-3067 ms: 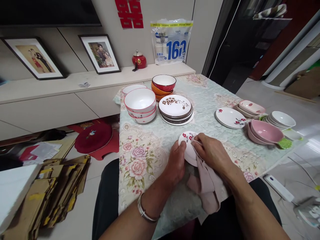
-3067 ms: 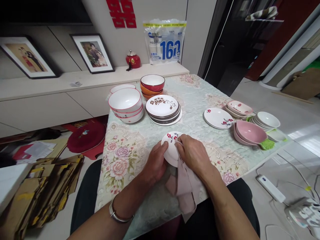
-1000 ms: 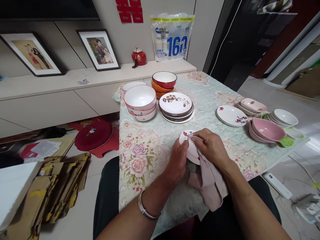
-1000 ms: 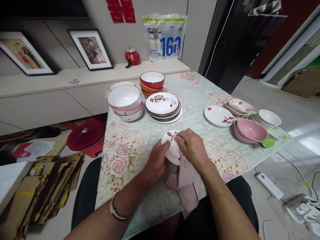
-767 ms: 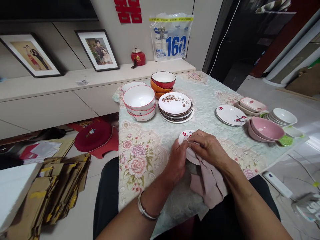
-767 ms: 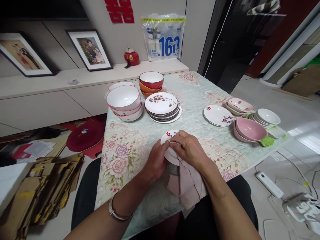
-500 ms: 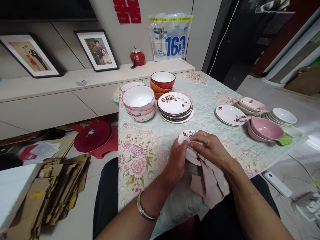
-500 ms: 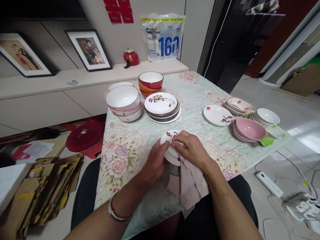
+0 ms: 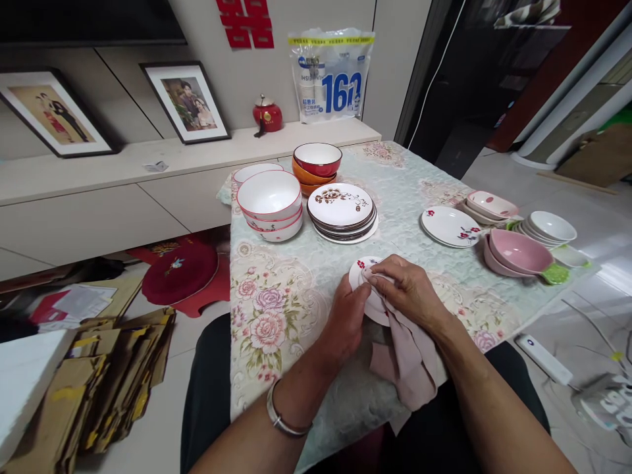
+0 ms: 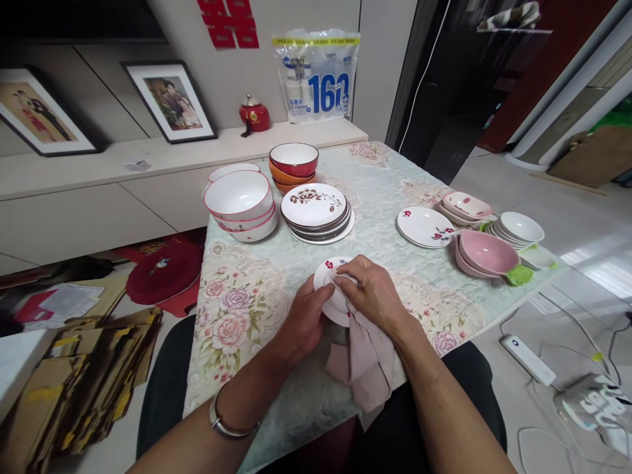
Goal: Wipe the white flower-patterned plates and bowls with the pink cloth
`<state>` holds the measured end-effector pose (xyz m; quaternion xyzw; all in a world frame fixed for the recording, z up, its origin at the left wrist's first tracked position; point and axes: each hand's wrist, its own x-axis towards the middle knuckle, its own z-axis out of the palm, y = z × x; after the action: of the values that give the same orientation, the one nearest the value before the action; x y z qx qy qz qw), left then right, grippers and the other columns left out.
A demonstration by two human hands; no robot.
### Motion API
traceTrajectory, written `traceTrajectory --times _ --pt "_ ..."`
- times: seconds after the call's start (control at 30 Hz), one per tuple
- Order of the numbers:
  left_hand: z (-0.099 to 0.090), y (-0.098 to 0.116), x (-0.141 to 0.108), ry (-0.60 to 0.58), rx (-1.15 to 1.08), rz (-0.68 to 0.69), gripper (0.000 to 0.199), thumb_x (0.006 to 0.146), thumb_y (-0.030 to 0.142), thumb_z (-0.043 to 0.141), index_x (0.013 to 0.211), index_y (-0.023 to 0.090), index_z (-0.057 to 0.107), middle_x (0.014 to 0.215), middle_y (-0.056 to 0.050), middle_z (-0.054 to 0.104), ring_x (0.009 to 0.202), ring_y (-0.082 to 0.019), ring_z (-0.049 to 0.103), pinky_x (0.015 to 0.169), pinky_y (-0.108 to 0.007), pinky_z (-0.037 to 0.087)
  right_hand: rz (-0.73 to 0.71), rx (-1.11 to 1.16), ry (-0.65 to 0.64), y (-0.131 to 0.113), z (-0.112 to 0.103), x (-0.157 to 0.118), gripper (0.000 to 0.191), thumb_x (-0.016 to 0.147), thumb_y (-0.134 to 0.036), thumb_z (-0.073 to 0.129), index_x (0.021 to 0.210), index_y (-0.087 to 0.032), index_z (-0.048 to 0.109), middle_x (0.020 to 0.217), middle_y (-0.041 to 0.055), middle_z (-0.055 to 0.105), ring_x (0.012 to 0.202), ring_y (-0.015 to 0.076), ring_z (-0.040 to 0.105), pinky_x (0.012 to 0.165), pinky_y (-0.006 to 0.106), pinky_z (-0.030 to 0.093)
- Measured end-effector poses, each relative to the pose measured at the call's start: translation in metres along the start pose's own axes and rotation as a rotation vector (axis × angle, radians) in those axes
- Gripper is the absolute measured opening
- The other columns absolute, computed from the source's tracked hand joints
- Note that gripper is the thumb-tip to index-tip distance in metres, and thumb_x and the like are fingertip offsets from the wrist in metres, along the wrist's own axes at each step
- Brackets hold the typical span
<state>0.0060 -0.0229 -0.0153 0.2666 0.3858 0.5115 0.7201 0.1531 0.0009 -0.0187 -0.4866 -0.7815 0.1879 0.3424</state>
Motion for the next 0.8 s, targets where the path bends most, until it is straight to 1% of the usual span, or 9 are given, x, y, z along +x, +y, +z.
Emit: traceTrajectory --times 0.13,0.27,0.37,0.5,0.57,0.63,0.73,0.8 --pt "0.0 -0.001 0.0 0.045 0.009 -0.012 0.04 0.069 0.02 0.065 0.109 0.016 0.064 0.093 -0.006 0.072 0.086 -0.021 0.066 0.071 -0.029 0.047 0.05 -0.06 0.052 -0.001 0.002 0.001 0.018 0.095 -0.027 0.058 0.101 -0.021 0.074 0.093 0.0071 0.069 0.089 0.0214 0.065 0.081 0.035 0.05" --pt "0.0 0.0 -0.001 0.054 0.02 -0.011 0.037 0.069 0.022 0.065 0.105 0.016 0.064 0.087 -0.005 0.071 0.078 -0.02 0.064 0.067 -0.03 0.047 0.093 -0.114 0.091 0.003 0.002 0.002 0.018 0.094 -0.03 0.058 0.099 -0.022 0.074 0.09 0.007 0.068 0.091 0.0234 0.063 0.083 0.037 0.05" --pt "0.002 0.001 -0.002 0.057 0.009 -0.021 0.035 0.068 0.021 0.064 0.103 0.015 0.064 0.083 -0.004 0.071 0.076 -0.02 0.064 0.068 -0.03 0.047 0.116 -0.182 0.131 0.007 0.003 0.002 0.021 0.093 -0.033 0.058 0.1 -0.021 0.074 0.089 0.0081 0.068 0.093 0.0255 0.062 0.085 0.039 0.049" --pt "0.003 0.004 -0.003 0.059 -0.013 -0.035 0.033 0.068 0.02 0.063 0.101 0.015 0.064 0.081 -0.004 0.072 0.078 -0.021 0.066 0.071 -0.031 0.049 0.148 -0.242 0.155 0.008 0.002 0.001 0.023 0.093 -0.033 0.058 0.101 -0.019 0.075 0.089 0.0093 0.067 0.092 0.0261 0.062 0.082 0.039 0.049" --pt "0.004 0.004 -0.003 0.063 -0.015 -0.039 0.033 0.069 0.021 0.063 0.101 0.015 0.064 0.081 -0.004 0.072 0.08 -0.022 0.067 0.072 -0.031 0.05 0.147 -0.254 0.137 0.005 0.001 0.001 0.022 0.093 -0.031 0.058 0.099 -0.02 0.075 0.087 0.0085 0.066 0.09 0.0257 0.062 0.08 0.037 0.049" --pt "0.003 0.003 -0.003 0.064 -0.019 -0.031 0.032 0.07 0.022 0.063 0.102 0.015 0.064 0.082 -0.005 0.072 0.083 -0.023 0.068 0.074 -0.032 0.05 0.117 -0.238 0.092 0.0 0.001 0.0 0.02 0.094 -0.03 0.057 0.096 -0.02 0.075 0.087 0.0078 0.067 0.09 0.0247 0.062 0.08 0.037 0.048" --pt "0.001 0.0 -0.002 0.055 -0.04 -0.011 0.034 0.072 0.024 0.066 0.104 0.015 0.063 0.09 -0.006 0.073 0.089 -0.023 0.068 0.079 -0.033 0.051 0.022 -0.166 0.024 -0.005 0.003 0.002 0.018 0.096 -0.027 0.056 0.095 -0.021 0.073 0.091 0.0066 0.068 0.091 0.0227 0.062 0.082 0.035 0.048" --pt "0.0 0.0 -0.002 0.054 -0.06 -0.015 0.038 0.071 0.025 0.069 0.107 0.015 0.063 0.095 -0.007 0.073 0.092 -0.024 0.068 0.082 -0.034 0.051 -0.021 -0.14 0.008 -0.007 0.004 0.003 0.017 0.096 -0.026 0.055 0.095 -0.022 0.071 0.091 0.0061 0.068 0.093 0.022 0.062 0.082 0.034 0.048"
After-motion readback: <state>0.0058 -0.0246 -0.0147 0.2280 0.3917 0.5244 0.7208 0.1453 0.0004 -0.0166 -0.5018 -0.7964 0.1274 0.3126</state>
